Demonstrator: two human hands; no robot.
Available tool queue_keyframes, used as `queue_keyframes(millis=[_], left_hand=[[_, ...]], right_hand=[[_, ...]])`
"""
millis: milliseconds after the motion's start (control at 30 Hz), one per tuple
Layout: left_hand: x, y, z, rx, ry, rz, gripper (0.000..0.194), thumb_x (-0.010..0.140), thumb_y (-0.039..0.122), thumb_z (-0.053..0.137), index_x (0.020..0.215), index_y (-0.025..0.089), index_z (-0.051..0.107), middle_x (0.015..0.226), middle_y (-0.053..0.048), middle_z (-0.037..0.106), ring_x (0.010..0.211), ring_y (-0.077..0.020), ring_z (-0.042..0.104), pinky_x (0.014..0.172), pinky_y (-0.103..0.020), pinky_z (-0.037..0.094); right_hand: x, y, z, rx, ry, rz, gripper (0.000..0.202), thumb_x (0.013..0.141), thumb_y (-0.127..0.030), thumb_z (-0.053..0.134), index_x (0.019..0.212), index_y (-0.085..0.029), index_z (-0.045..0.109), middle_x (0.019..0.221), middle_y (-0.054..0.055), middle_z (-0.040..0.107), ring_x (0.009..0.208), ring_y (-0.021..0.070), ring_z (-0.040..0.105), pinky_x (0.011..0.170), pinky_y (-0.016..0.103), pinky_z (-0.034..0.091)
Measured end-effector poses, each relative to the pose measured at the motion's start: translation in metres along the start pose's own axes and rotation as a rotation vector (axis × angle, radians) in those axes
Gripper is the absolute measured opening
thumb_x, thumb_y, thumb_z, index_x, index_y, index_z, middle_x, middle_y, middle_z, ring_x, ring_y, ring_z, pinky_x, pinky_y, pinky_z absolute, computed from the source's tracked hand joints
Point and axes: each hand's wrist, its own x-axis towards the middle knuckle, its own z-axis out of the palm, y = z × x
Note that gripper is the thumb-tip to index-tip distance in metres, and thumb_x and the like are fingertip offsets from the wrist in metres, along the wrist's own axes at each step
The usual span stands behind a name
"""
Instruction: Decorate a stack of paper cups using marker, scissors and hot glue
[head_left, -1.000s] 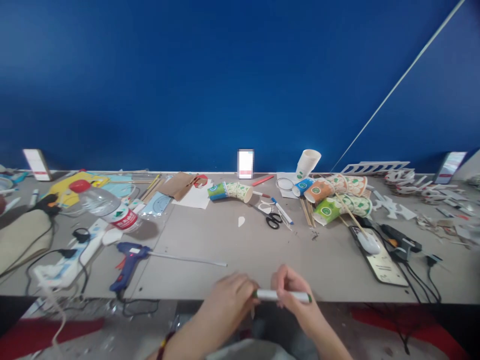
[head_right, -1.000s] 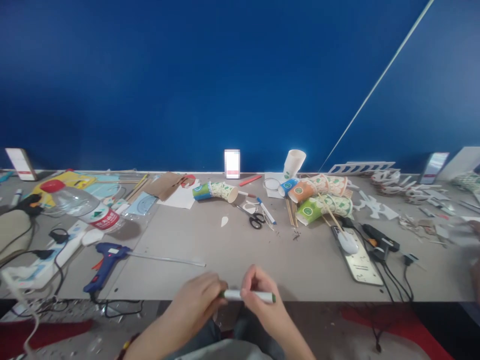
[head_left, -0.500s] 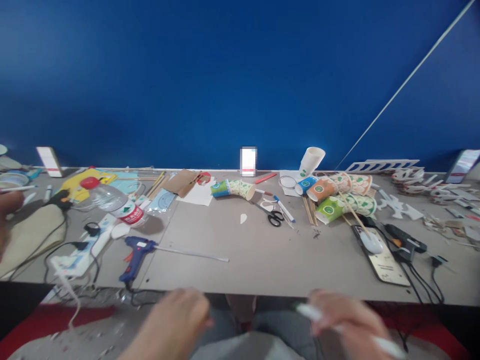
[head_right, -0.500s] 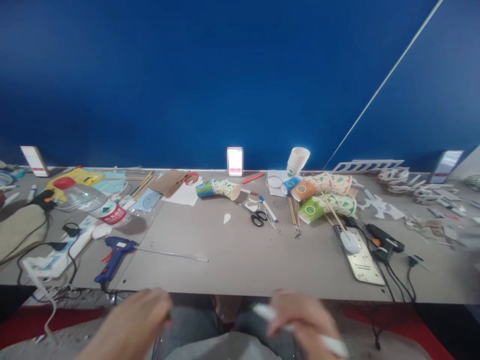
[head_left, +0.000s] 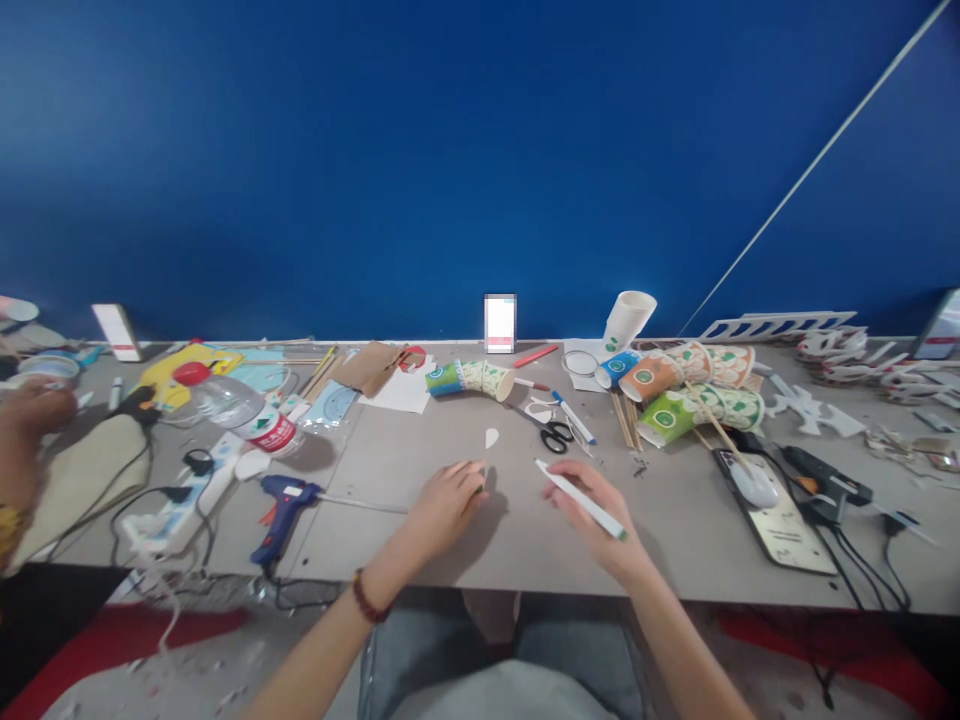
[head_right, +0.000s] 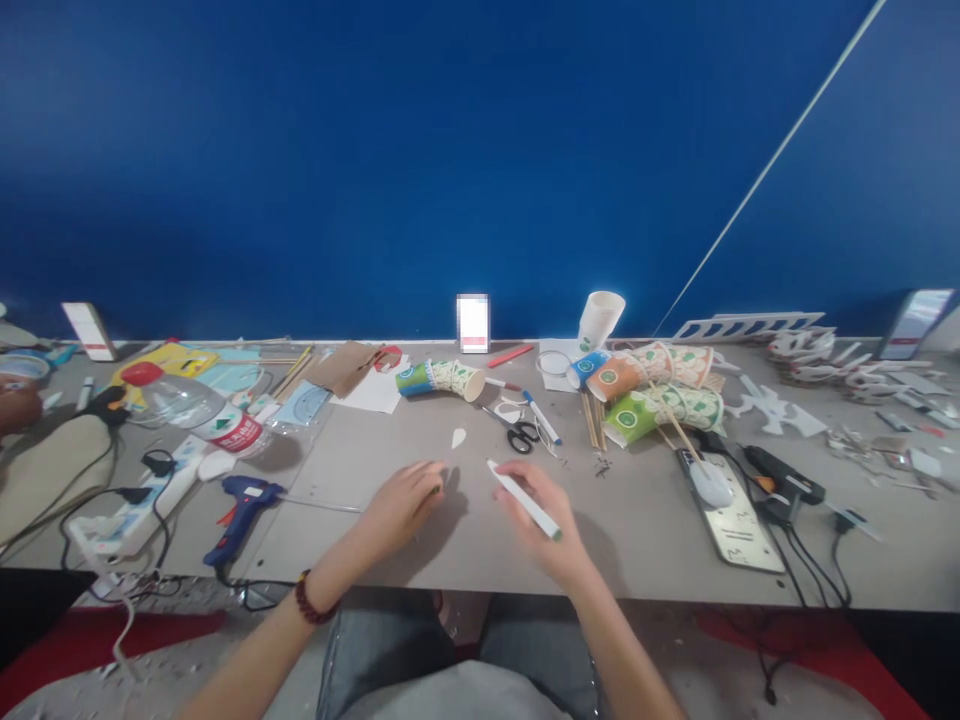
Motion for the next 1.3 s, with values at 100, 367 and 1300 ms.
queue_keyframes(millis=[100,367,1300], left_hand=[[0.023,-0.010,0.012,0.085,-0.002,0.015,0.014,0.095,0.021,0.040,0.091,0.017,0.053,0.120,-0.009,0.061,0.109,-0.0226,0.056,0.087,-0.039,0.047],[0.047,-0.012,0.027,0.206,-0.026,0.040,0.016,0.093,0.021,0.044,0.103,0.013,0.055,0.104,-0.011,0.065,0.098,-0.0229,0.059,0.082,-0.037,0.045],[0.064,-0.009,0.043,0.247,0.061,0.261,0.024,0.092,0.013,0.038,0.104,0.008,0.058,0.097,-0.016,0.064,0.089,-0.0262,0.058,0.078,-0.040,0.045]], right_hand=[[0.030,0.002,0.008,-0.013,-0.092,-0.002,0.025,0.088,-0.036,0.053,0.107,-0.021,0.057,0.091,0.007,0.069,0.080,0.0186,0.065,0.069,0.028,0.050],[0.091,0.036,0.030,-0.140,-0.112,-0.009,0.024,0.086,-0.037,0.050,0.102,-0.023,0.060,0.091,0.004,0.068,0.081,0.0192,0.063,0.072,0.031,0.048],[0.111,0.050,0.044,-0.192,-0.010,-0.107,0.025,0.088,-0.032,0.044,0.104,-0.021,0.061,0.091,0.006,0.070,0.083,0.0195,0.065,0.081,0.034,0.048]])
